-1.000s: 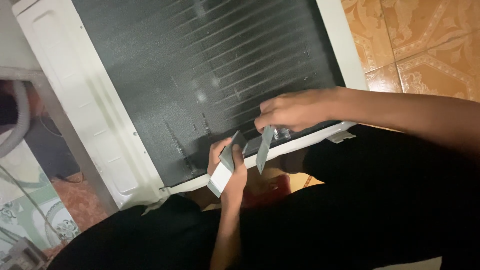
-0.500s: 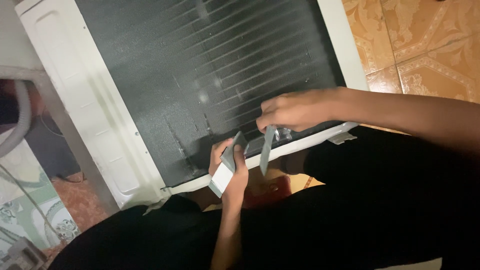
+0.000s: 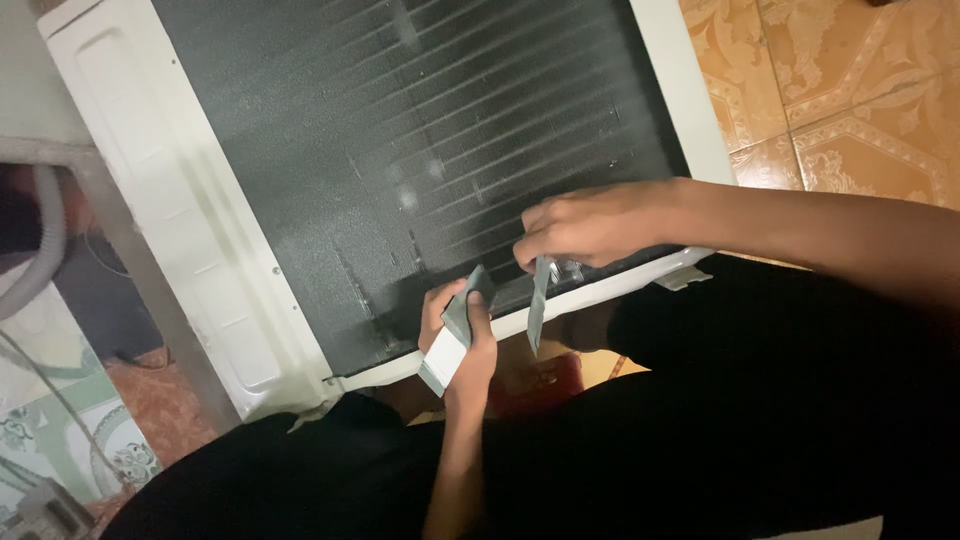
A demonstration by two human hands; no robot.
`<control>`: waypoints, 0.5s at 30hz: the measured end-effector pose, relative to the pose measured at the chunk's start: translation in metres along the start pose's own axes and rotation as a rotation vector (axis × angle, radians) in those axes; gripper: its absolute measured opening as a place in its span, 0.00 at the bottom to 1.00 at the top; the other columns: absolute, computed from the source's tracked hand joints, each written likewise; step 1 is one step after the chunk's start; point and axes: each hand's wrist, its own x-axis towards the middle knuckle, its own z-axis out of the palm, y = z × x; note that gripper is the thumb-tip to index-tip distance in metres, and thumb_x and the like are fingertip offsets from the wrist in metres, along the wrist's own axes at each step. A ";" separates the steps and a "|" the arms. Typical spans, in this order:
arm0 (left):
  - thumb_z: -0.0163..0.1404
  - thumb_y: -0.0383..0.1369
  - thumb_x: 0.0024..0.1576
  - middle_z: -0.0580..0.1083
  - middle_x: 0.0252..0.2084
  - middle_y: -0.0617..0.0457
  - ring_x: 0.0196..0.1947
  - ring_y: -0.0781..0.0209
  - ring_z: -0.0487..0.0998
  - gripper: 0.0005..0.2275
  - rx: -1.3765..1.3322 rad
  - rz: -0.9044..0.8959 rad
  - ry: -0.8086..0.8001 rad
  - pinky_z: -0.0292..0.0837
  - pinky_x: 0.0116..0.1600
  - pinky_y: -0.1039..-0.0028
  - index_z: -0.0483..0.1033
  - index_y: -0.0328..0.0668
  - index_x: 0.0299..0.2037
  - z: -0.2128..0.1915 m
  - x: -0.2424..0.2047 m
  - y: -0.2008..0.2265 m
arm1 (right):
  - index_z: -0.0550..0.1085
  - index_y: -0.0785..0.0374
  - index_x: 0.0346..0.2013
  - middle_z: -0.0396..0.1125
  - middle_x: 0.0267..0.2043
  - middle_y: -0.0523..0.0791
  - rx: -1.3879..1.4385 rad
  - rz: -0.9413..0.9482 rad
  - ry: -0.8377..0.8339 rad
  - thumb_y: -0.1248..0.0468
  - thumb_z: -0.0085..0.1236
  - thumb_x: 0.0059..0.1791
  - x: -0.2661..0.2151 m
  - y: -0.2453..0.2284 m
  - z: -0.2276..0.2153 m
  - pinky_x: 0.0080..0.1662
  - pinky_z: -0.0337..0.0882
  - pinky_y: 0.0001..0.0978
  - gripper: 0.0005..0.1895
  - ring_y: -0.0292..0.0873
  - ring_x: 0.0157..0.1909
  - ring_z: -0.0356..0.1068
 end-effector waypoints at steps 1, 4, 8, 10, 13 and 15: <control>0.49 0.27 0.61 0.75 0.37 0.49 0.27 0.56 0.80 0.04 0.000 0.000 0.000 0.77 0.26 0.72 0.71 0.43 0.45 0.001 -0.001 -0.001 | 0.71 0.57 0.35 0.70 0.27 0.46 0.000 0.000 0.000 0.75 0.54 0.47 0.001 -0.001 0.001 0.42 0.74 0.40 0.09 0.51 0.38 0.71; 0.48 0.27 0.62 0.75 0.38 0.49 0.27 0.55 0.81 0.05 -0.006 0.005 -0.009 0.77 0.22 0.73 0.70 0.44 0.46 0.003 -0.004 -0.006 | 0.71 0.55 0.34 0.70 0.26 0.43 -0.046 -0.011 0.007 0.75 0.55 0.46 0.003 -0.002 0.003 0.41 0.74 0.38 0.10 0.48 0.36 0.71; 0.51 0.30 0.62 0.75 0.39 0.49 0.38 0.51 0.81 0.05 0.010 0.056 0.028 0.76 0.40 0.64 0.72 0.42 0.45 0.005 -0.006 -0.013 | 0.71 0.55 0.33 0.72 0.26 0.44 -0.112 -0.068 0.003 0.74 0.56 0.45 0.007 0.000 0.011 0.44 0.72 0.40 0.10 0.49 0.37 0.71; 0.51 0.31 0.62 0.76 0.40 0.51 0.39 0.53 0.81 0.05 0.031 0.075 0.038 0.76 0.42 0.65 0.73 0.42 0.45 0.005 -0.007 -0.014 | 0.70 0.56 0.34 0.72 0.27 0.45 -0.158 -0.085 0.016 0.74 0.57 0.44 0.007 0.001 0.014 0.45 0.72 0.40 0.10 0.50 0.38 0.72; 0.51 0.30 0.62 0.76 0.40 0.51 0.39 0.53 0.81 0.05 0.034 0.067 0.009 0.76 0.43 0.64 0.72 0.42 0.46 0.004 -0.008 -0.011 | 0.71 0.53 0.32 0.73 0.26 0.41 -0.254 -0.098 0.023 0.73 0.58 0.44 0.008 0.003 0.011 0.45 0.71 0.37 0.10 0.46 0.36 0.72; 0.50 0.30 0.62 0.75 0.39 0.50 0.39 0.52 0.81 0.05 0.039 0.064 0.013 0.76 0.44 0.62 0.72 0.42 0.46 0.003 -0.006 -0.007 | 0.72 0.51 0.29 0.73 0.22 0.38 -0.269 -0.080 0.023 0.72 0.59 0.44 0.009 0.007 0.010 0.45 0.71 0.35 0.11 0.43 0.32 0.73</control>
